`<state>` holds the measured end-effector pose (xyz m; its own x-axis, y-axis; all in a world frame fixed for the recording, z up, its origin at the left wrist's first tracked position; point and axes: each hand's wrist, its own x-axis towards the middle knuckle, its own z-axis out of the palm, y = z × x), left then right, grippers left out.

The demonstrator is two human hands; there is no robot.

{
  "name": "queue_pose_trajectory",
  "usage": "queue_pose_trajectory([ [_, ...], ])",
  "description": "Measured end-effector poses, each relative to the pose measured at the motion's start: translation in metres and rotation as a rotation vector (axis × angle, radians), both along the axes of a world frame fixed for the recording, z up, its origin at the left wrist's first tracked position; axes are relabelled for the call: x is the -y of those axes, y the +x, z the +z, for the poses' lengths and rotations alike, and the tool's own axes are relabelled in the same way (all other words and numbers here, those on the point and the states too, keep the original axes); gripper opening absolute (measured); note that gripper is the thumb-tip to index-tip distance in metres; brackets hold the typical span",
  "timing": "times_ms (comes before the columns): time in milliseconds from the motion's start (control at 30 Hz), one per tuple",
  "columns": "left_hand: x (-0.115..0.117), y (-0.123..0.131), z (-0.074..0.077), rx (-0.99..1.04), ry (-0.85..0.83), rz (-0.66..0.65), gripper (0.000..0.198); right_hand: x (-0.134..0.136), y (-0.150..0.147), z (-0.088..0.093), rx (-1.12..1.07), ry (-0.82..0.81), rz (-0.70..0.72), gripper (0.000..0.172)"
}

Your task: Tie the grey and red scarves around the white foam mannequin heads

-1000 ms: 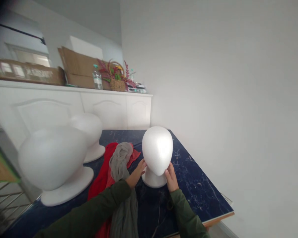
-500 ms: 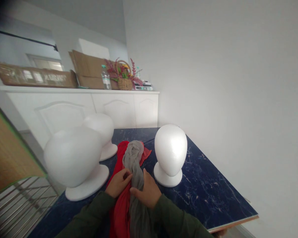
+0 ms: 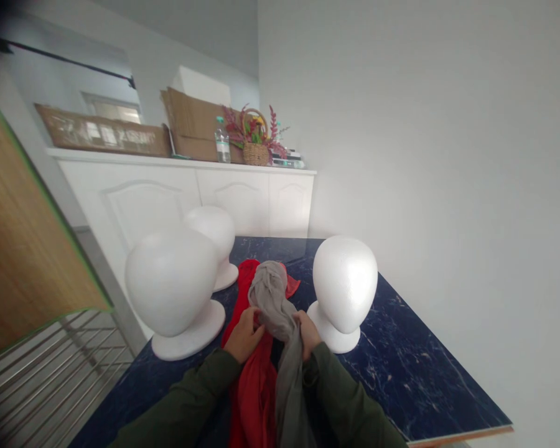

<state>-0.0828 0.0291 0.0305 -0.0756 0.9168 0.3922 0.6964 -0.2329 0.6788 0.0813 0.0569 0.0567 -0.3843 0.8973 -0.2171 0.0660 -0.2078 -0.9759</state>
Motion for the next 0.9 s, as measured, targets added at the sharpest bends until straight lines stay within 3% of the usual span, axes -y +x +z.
queue_pose_trajectory([
  [67, -0.001, -0.002, -0.003, -0.004, 0.003, -0.002, 0.034, 0.005, 0.006, 0.008, -0.033, -0.132, 0.027, 0.045],
  [200, -0.004, -0.007, -0.005, -0.053, -0.052, -0.027, 0.053, 0.023, 0.022, 0.022, -0.151, -0.556, 0.195, 0.049],
  [233, -0.006, -0.008, -0.004, -0.075, -0.047, -0.038, 0.059, 0.029, 0.025, 0.024, -0.15, -0.589, 0.228, 0.048],
  [333, -0.016, -0.008, 0.003, -0.174, -0.005, -0.087, 0.07, 0.046, 0.034, 0.028, -0.119, -0.467, 0.24, 0.045],
  [433, -0.03, -0.004, 0.015, -0.317, 0.048, -0.153, 0.044, 0.059, 0.042, 0.028, -0.12, -0.303, 0.227, 0.045],
  [533, -0.037, -0.002, 0.03, -0.361, 0.128, -0.196, 0.024, 0.067, 0.054, 0.027, -0.144, -0.249, 0.205, 0.046],
  [667, -0.029, -0.004, 0.057, -0.09, 0.183, -0.153, 0.026, 0.074, 0.085, 0.027, -0.245, -0.291, 0.19, 0.049],
  [767, -0.012, -0.002, 0.085, 0.233, 0.012, -0.152, 0.018, 0.082, 0.113, 0.036, -0.414, -0.368, 0.243, 0.041],
  [833, 0.002, 0.0, 0.105, 0.444, -0.202, -0.277, 0.012, 0.089, 0.132, 0.048, -0.478, -0.313, 0.239, 0.038],
  [900, 0.018, 0.001, 0.123, 0.523, -0.445, -0.514, 0.019, 0.097, 0.152, 0.063, -0.456, -0.196, 0.212, 0.043],
])
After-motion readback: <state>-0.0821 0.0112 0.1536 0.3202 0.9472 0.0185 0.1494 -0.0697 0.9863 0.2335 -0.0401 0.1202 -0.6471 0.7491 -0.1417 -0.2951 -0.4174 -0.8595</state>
